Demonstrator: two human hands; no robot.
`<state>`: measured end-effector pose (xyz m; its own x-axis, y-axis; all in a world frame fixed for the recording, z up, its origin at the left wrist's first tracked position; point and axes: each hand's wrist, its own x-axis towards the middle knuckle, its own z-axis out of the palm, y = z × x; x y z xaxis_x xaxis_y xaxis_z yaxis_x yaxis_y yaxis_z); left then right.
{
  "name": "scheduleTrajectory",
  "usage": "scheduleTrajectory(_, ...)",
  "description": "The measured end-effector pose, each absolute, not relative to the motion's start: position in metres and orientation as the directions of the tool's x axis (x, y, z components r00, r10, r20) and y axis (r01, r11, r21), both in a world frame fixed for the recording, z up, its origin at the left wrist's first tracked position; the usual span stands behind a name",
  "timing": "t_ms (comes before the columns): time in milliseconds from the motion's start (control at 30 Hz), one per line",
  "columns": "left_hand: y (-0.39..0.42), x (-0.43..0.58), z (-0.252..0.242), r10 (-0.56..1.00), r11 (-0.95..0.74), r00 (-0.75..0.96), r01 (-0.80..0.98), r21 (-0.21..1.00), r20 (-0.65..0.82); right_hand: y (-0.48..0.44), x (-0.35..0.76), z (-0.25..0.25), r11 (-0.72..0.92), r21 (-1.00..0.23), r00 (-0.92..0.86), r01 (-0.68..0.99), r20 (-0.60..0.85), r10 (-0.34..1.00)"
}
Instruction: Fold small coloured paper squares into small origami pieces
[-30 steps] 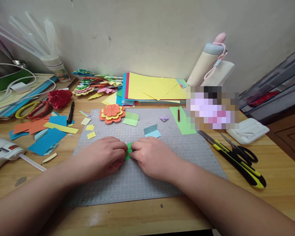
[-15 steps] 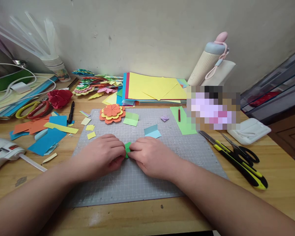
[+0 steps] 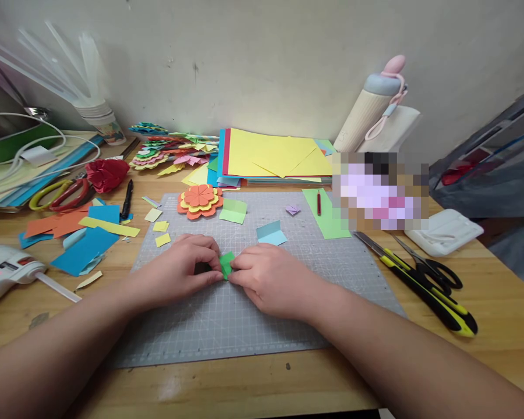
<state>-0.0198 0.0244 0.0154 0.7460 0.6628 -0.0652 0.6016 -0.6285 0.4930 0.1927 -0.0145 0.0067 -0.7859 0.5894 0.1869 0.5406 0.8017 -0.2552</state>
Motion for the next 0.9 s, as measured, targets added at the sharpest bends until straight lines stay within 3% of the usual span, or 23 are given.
scheduleTrajectory(300,0.024,-0.017,0.005,0.823,-0.464,0.565,0.728,0.504,-0.059,-0.014,0.192,0.007,0.801,-0.268,-0.782,0.535,0.202,0.590)
scheduleTrajectory(633,0.020,-0.016,0.004,0.827,-0.478,0.560,0.740,0.473,-0.040,-0.014,0.192,0.006,0.792,-0.349,-0.776,0.501,0.223,0.590)
scheduleTrajectory(900,0.022,-0.015,0.001,0.837,-0.470,0.547,0.738,0.485,-0.022,-0.016,0.188,0.007,0.802,-0.302,-0.790,0.515,0.197,0.581)
